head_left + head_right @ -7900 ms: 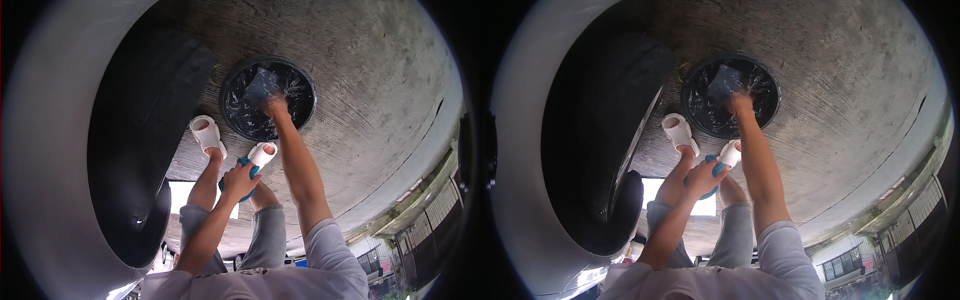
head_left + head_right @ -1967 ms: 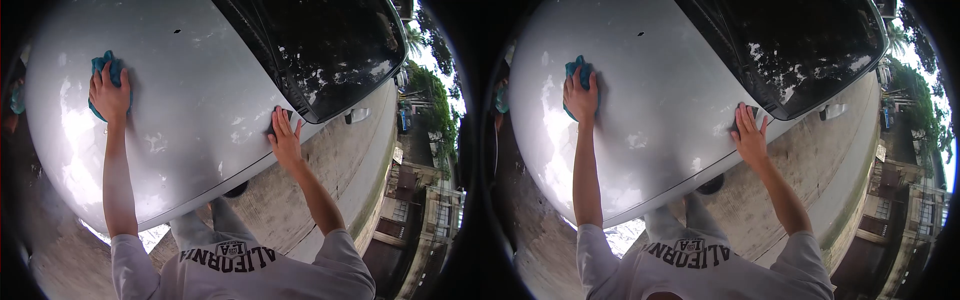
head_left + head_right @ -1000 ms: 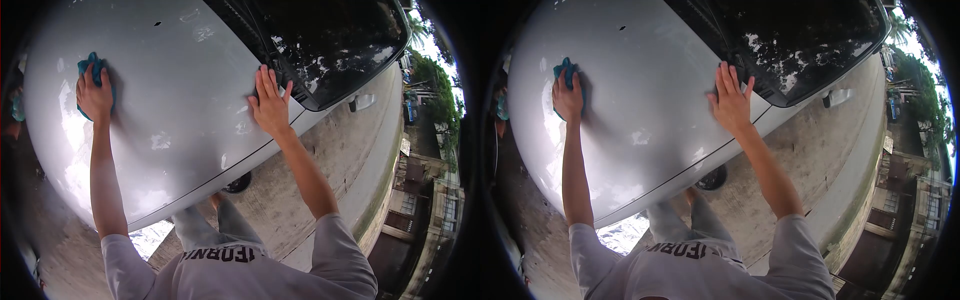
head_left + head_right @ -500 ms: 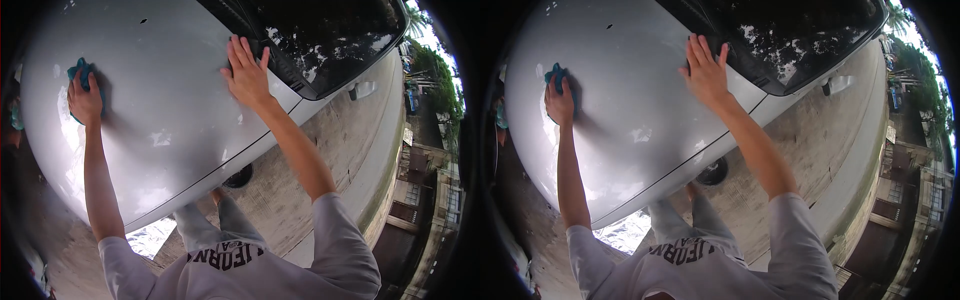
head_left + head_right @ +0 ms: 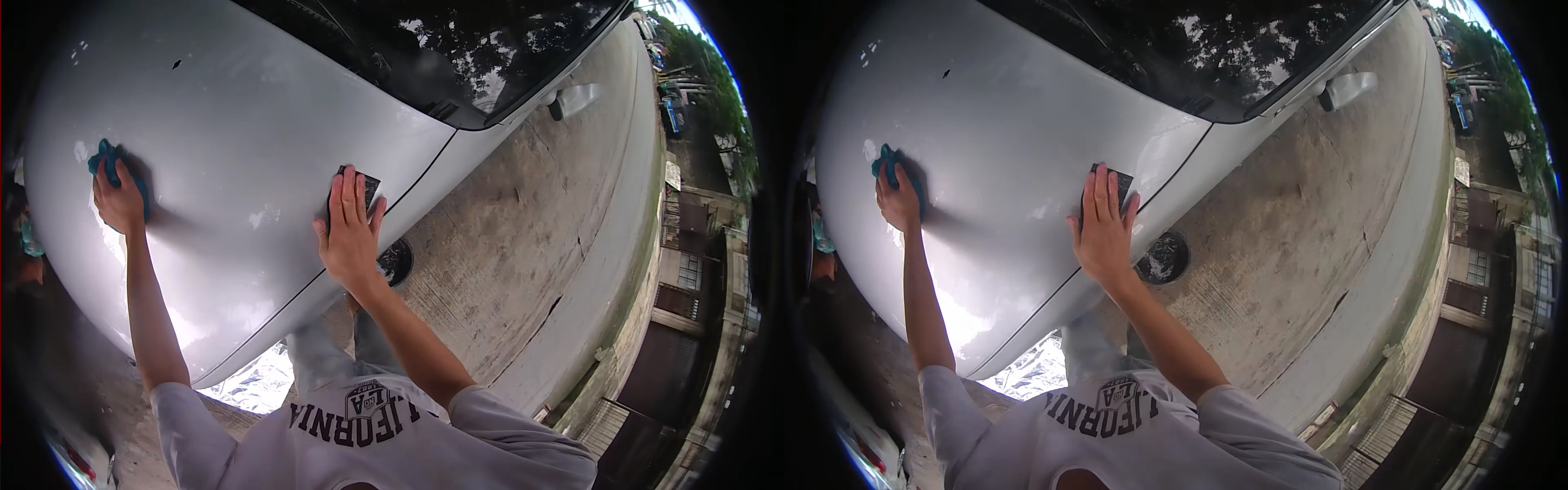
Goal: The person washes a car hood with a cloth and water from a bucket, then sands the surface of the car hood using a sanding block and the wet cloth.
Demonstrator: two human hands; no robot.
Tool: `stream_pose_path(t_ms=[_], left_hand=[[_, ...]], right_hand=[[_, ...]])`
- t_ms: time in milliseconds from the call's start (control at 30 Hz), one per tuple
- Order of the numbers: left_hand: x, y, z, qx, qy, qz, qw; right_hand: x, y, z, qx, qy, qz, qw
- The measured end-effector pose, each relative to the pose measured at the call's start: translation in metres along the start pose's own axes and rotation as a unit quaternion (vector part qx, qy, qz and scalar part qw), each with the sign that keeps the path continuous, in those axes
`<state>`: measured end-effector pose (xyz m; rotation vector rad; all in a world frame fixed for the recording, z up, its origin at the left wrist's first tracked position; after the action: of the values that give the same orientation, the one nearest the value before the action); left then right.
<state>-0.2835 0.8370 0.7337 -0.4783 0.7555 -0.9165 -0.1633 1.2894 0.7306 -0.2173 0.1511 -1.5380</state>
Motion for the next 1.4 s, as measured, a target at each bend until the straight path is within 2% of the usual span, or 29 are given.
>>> stream_pose_path(t_ms=[33,100,233,267,367,400,467,533,600,633,733,767,833,867,933,1033,1133,1233,1267,1333,1400], left_hand=[[0.000,0.000,0.000,0.005,0.002,-0.005,1.000],[0.005,-0.001,-0.004,0.023,-0.003,0.008,1.000],[0.000,-0.001,0.002,0.002,0.000,0.001,1.000],[0.001,-0.001,0.000,0.000,0.000,-0.003,1.000],[0.006,-0.002,-0.006,-0.002,0.008,-0.009,1.000],[0.009,0.000,-0.007,0.000,0.012,-0.008,1.000],[0.009,0.000,-0.006,0.010,0.002,0.001,1.000],[0.005,-0.001,-0.004,0.012,-0.010,0.017,1.000],[0.002,0.001,-0.002,-0.010,0.009,0.002,1.000],[0.004,-0.003,-0.003,-0.011,0.010,0.003,1.000],[0.007,0.003,-0.005,0.005,0.022,0.000,1.000],[0.001,0.002,0.001,0.001,0.011,-0.006,1.000],[0.001,-0.001,0.003,-0.010,0.003,-0.010,1.000],[0.005,-0.002,0.000,-0.012,0.012,-0.011,1.000],[0.004,0.001,-0.005,-0.005,0.025,-0.009,1.000],[0.003,-0.004,-0.003,-0.026,0.004,-0.014,1.000],[0.005,0.004,-0.001,-0.012,0.003,-0.013,1.000],[0.005,-0.002,-0.003,-0.010,0.006,-0.023,1.000],[0.004,-0.003,-0.003,-0.005,0.011,-0.012,1.000],[-0.001,0.004,-0.003,0.000,0.017,0.001,1.000],[-0.010,0.003,0.005,-0.012,-0.004,0.015,1.000]], right_hand=[[0.002,0.002,0.004,0.027,0.007,0.023,0.999],[-0.025,-0.070,0.073,-0.082,-0.067,-0.178,0.978],[0.010,-0.046,0.058,-0.077,-0.046,-0.168,0.982],[0.037,-0.017,0.057,0.004,-0.028,-0.106,0.994],[-0.006,-0.040,0.067,-0.009,-0.031,-0.129,0.991],[-0.041,-0.070,0.071,-0.096,-0.059,-0.200,0.973],[-0.037,-0.068,0.070,-0.098,-0.045,-0.196,0.975],[-0.029,-0.051,0.073,-0.105,-0.034,-0.182,0.977],[0.000,-0.002,0.076,0.033,0.020,-0.036,0.999],[-0.006,-0.013,0.076,0.032,0.020,-0.035,0.999],[-0.021,-0.105,0.083,-0.073,0.009,0.052,0.996],[-0.015,-0.129,0.083,-0.065,0.026,0.084,0.994],[-0.032,-0.116,0.089,-0.047,0.021,0.136,0.989],[-0.052,-0.096,0.094,-0.052,0.025,0.141,0.988],[-0.095,-0.035,0.095,0.055,0.049,0.131,0.989],[-0.088,-0.062,0.106,0.047,0.072,0.157,0.984],[-0.030,-0.132,0.094,-0.028,0.026,0.256,0.966],[-0.054,-0.111,0.097,0.020,0.013,0.263,0.965],[-0.077,-0.082,0.100,0.055,0.005,0.235,0.970],[-0.123,-0.032,0.099,0.101,0.070,0.200,0.972],[-0.100,-0.046,0.108,0.100,0.088,0.211,0.968]])
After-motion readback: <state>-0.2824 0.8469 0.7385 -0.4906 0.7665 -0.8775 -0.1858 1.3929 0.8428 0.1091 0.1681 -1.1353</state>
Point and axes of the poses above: each hand's wrist, its own y-axis away from the middle knuckle, its own z-axis out of the back of the hand, x = y × z, the point moved 3 cm from there along -y, towards the middle knuckle, and after that the axes turned 11 degrees about -x, right-handed, at the moved point
